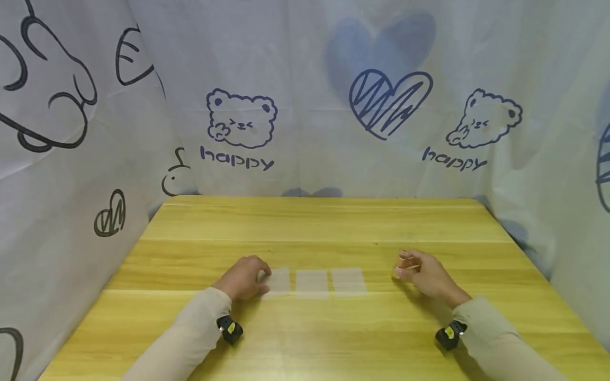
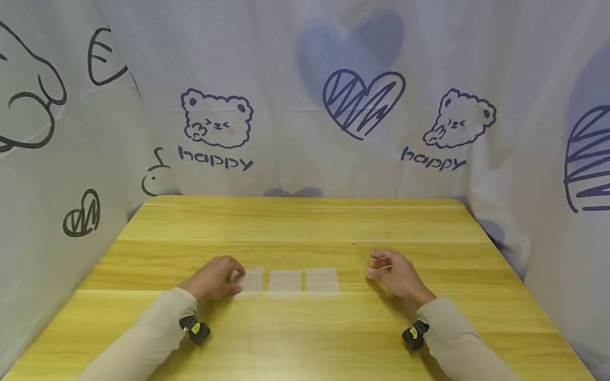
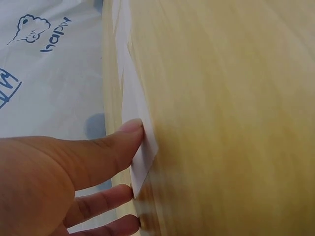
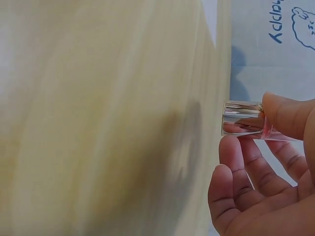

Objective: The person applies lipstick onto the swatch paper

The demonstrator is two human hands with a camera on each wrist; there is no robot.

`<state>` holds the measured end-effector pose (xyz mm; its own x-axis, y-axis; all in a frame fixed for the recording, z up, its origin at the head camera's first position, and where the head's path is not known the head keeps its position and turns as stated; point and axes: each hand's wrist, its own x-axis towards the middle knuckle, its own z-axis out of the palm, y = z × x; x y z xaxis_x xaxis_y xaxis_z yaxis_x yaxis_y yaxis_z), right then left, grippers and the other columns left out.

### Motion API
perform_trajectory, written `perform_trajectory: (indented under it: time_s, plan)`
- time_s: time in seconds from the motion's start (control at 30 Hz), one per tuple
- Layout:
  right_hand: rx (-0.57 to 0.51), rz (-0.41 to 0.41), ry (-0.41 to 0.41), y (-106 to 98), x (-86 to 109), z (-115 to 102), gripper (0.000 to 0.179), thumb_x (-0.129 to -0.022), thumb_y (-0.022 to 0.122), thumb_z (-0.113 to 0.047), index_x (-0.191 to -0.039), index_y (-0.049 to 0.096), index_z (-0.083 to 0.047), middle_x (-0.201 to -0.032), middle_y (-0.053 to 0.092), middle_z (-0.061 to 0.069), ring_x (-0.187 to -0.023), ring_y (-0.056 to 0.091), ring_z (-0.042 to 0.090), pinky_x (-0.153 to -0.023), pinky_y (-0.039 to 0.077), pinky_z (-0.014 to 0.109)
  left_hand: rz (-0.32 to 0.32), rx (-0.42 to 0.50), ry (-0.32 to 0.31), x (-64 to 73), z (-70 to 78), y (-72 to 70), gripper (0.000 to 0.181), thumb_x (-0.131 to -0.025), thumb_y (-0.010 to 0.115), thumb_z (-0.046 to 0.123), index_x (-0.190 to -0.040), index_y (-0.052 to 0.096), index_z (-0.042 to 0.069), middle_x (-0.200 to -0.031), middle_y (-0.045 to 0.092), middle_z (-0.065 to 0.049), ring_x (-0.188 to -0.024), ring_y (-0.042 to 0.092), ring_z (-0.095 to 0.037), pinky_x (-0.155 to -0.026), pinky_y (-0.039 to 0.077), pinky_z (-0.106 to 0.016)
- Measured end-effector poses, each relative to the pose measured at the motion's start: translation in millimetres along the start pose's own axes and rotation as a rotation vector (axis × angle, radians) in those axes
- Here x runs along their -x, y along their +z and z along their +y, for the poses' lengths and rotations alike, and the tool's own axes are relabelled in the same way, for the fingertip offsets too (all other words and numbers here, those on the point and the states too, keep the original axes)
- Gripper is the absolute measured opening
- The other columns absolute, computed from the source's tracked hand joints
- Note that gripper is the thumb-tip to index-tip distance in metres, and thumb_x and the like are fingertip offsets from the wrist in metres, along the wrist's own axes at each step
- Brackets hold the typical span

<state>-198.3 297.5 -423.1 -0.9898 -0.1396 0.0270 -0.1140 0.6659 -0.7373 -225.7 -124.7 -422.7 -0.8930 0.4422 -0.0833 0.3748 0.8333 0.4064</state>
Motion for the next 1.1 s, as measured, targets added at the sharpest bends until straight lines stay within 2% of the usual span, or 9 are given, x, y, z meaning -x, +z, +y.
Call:
perform_trajectory:
  time_s: [0.17,0.4,0.57,0.63,0.77,0.9,1.1]
  plan:
    - [0.006,-0.012,-0.017,-1,-1.7,-8,0.046,-0.095,0.065,-0.023,-0.13,0.055,0.004,-0.122,0.059,0.021,-0.104,0.059,0.033,-0.084,0.051,0.043,-0.008,-0.009,0.003,-0.1,0.8,-2.9,0.031,-0.082,0.079,0.015,-0.109,0.07,0.002,-0.115,0.063,-0.015,-0.114,0.055,-0.035,-0.098,0.044,-0.046]
    - [0.051,-0.001,-0.085,1,-3.9,-17,0.044,-0.094,0.065,-0.016,-0.133,0.055,0.002,-0.107,0.064,0.01,-0.098,0.06,0.028,-0.083,0.051,0.045,-0.017,0.02,-0.006,-2.5,3.3,-7.6,0.035,-0.085,0.077,0.021,-0.114,0.068,0.003,-0.116,0.064,-0.013,-0.113,0.056,-0.033,-0.097,0.045,-0.047]
    - [0.113,0.007,-0.145,10,-4.5,-21,0.038,-0.091,0.068,-0.011,-0.126,0.06,-0.001,-0.098,0.065,0.003,-0.087,0.06,0.019,-0.074,0.051,0.038,-0.009,0.041,0.064,-2.9,7.5,-5.4,0.032,-0.088,0.074,0.019,-0.115,0.068,0.001,-0.112,0.066,-0.012,-0.109,0.059,-0.032,-0.094,0.047,-0.046]
    - [0.135,0.01,-0.153,12,-4.2,-24,0.029,-0.09,0.069,-0.01,-0.118,0.063,-0.003,-0.095,0.064,0.001,-0.084,0.059,0.017,-0.071,0.05,0.035,0.005,0.057,0.11,-3.6,10.9,-5.0,0.031,-0.09,0.072,0.017,-0.115,0.067,0.0,-0.112,0.067,-0.013,-0.108,0.06,-0.032,-0.093,0.047,-0.045]
    - [0.171,0.013,-0.165,13,-3.4,-29,0.019,-0.091,0.068,-0.012,-0.108,0.064,-0.005,-0.094,0.063,0.002,-0.085,0.06,0.018,-0.071,0.05,0.037,0.032,0.089,0.178,-6.0,21.1,-7.2,0.032,-0.091,0.07,0.017,-0.117,0.066,-0.001,-0.115,0.066,-0.013,-0.106,0.061,-0.032,-0.091,0.049,-0.045]
    - [0.195,0.015,-0.19,13,-3.0,-33,0.027,-0.091,0.069,-0.013,-0.115,0.064,-0.003,-0.098,0.065,0.004,-0.09,0.061,0.022,-0.075,0.052,0.041,0.018,0.121,0.204,-7.4,34.3,-10.9,0.036,-0.093,0.068,0.019,-0.123,0.063,-0.001,-0.12,0.064,-0.014,-0.103,0.063,-0.034,-0.087,0.051,-0.044]
    - [0.21,-0.008,-0.247,18,-1.8,-44,0.024,-0.09,0.07,-0.012,-0.113,0.067,-0.006,-0.096,0.066,0.004,-0.088,0.064,0.023,-0.072,0.054,0.042,0.01,0.139,0.236,-8.0,50.4,-10.9,0.041,-0.094,0.067,0.02,-0.128,0.059,-0.001,-0.123,0.062,-0.017,-0.101,0.064,-0.033,-0.085,0.052,-0.043]
